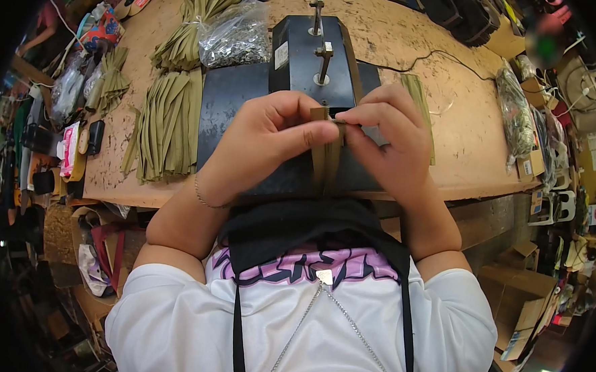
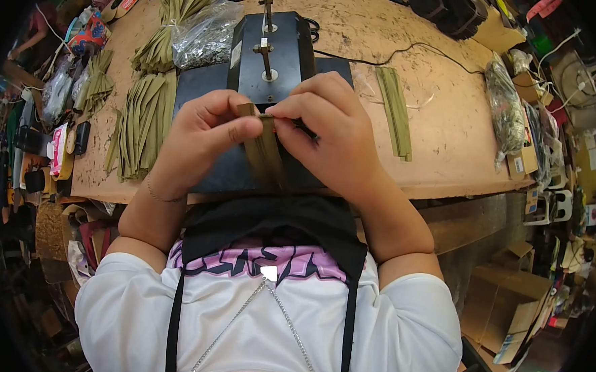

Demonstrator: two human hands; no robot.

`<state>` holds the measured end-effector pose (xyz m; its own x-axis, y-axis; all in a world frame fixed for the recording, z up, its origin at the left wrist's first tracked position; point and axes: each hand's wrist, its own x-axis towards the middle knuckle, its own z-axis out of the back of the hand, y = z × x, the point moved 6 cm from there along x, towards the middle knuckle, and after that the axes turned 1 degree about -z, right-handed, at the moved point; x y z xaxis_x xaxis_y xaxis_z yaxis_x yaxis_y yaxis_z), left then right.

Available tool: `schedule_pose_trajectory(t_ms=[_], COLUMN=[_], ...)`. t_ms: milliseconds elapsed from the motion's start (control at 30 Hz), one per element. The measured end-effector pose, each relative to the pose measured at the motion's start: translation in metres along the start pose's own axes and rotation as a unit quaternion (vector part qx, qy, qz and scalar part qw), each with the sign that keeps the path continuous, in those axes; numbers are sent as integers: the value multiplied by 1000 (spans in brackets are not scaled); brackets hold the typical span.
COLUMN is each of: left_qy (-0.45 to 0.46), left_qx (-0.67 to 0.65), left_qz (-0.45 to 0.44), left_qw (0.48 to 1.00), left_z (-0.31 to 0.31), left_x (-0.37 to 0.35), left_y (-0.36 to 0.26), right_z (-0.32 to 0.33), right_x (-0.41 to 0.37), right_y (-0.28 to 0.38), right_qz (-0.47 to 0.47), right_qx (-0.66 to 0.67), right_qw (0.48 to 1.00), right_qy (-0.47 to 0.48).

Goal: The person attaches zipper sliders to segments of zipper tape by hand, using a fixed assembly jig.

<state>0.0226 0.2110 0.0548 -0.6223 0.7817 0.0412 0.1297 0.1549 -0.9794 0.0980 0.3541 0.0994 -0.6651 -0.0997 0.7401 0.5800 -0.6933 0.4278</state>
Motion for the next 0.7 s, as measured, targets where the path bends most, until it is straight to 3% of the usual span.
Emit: schedule_pose_trajectory(t_ms=[33,167,233,433,633,700], left_qy=[3,-7,-19,1,-30,-57], left_qx=[44,181,199,102,153,234], left_qz=[5,-122,-172,-140,-218,-296], left_qw=[999,976,965,985,963,924], left_z=[0,-1,3,0,3,4], left_x=[-2,-6,-5,-6,-2,-1], left_y=[-2,-19,-19,-22,-29,-36], right_z=[-1,-9,-10,-9,-9,-9], right_x=[-1,-9,-8,0,12,17], right_y=[-4,-20,-19,-12,-5,-7], right_qz=[-46,-162,-160,-132,-129,-121], right_qx=[42,218,224,236,178,150], right_qw=[998,960,959,957,972,978], right_qy=[15,62,71,107,88,77])
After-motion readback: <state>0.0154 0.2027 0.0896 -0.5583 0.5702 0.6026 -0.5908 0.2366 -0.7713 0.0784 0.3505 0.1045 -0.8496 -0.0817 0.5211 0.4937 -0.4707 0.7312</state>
